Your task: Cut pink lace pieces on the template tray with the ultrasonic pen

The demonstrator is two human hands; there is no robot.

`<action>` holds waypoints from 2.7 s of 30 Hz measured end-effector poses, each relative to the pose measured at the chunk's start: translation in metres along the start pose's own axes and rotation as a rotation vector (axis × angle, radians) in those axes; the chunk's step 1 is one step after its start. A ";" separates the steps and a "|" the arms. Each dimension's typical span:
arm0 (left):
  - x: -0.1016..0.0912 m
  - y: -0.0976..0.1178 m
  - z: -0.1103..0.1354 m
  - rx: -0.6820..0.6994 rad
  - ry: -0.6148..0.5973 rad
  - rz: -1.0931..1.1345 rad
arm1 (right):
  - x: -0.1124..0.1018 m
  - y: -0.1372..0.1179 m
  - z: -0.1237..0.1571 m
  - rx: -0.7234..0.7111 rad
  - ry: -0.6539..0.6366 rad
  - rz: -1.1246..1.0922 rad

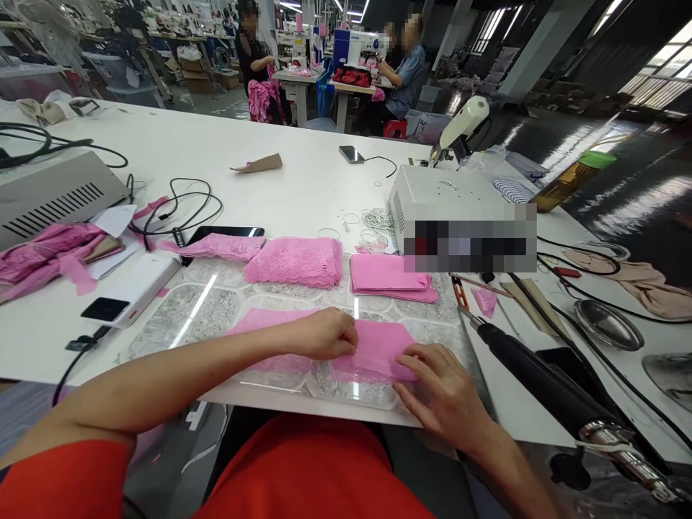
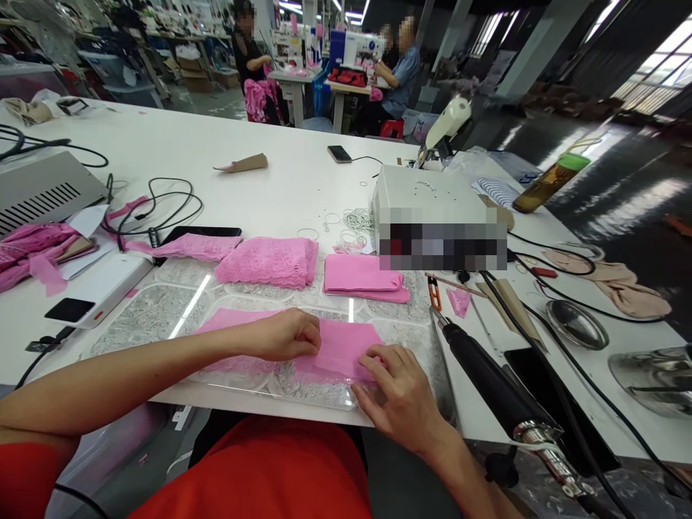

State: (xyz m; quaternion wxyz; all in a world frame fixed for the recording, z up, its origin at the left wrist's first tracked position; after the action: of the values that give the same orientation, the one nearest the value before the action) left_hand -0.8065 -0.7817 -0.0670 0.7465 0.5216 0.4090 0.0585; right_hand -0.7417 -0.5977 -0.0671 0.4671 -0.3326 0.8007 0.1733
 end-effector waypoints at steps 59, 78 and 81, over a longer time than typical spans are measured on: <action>-0.031 -0.075 0.171 -0.453 0.710 0.666 | 0.084 -0.022 -0.113 0.194 -0.444 -0.284; -0.045 -0.071 0.194 -0.401 0.746 0.063 | 0.090 -0.036 -0.137 0.224 -0.536 -0.241; -0.045 -0.070 0.195 -0.399 0.743 -0.026 | 0.081 -0.041 -0.133 0.210 -0.491 -0.265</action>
State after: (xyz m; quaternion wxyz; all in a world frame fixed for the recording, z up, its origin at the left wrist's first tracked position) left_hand -0.7290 -0.9786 -0.0770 0.6354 0.3051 0.6375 0.3110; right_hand -0.8249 -0.7357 -0.0685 0.6970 -0.3324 0.6271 0.1024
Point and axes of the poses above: each hand's wrist, its own z-axis away from the middle knuckle, its own x-axis out of the palm, y = z × x, the point moved 5 cm from there along -z, towards the middle knuckle, and after that the axes turned 9 degrees about z, right-handed, at the moved point
